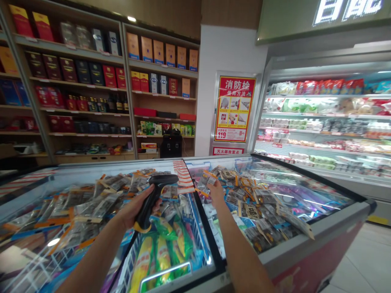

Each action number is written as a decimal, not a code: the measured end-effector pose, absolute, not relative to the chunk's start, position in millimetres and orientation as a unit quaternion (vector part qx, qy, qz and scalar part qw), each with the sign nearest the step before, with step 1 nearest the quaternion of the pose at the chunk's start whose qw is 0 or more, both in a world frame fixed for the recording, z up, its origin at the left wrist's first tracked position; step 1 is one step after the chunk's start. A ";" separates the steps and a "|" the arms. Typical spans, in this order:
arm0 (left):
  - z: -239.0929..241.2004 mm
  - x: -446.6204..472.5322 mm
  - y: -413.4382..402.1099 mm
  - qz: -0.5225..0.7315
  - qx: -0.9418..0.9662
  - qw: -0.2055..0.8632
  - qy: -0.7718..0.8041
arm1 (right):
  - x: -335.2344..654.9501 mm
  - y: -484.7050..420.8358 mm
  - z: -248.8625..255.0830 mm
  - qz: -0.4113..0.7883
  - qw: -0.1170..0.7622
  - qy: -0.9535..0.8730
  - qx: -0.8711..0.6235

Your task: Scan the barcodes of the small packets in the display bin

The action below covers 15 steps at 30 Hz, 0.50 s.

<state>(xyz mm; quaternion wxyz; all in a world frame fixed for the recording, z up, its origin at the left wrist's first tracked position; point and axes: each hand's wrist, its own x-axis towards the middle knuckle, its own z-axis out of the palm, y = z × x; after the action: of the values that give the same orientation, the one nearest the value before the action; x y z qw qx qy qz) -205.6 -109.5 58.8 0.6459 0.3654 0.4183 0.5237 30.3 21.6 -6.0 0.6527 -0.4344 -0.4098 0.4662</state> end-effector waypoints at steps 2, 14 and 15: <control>59.9 -207.6 -109.4 0.529 0.361 0.645 0.417 | 33.4 21.5 -5.0 0.429 0.640 -0.452 -0.450; 62.2 -208.4 -110.2 0.539 0.356 0.635 0.424 | 30.5 16.0 -7.3 0.465 0.611 -0.430 -0.475; 60.9 -208.2 -109.8 0.537 0.358 0.636 0.424 | 30.4 14.6 -7.6 0.459 0.596 -0.446 -0.485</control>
<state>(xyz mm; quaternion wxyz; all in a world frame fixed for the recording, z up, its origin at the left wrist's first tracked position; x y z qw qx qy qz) -208.2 -109.8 60.9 0.6355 0.3577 0.4241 0.5370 30.4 14.6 -7.6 0.5959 -0.4847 -0.4464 0.4590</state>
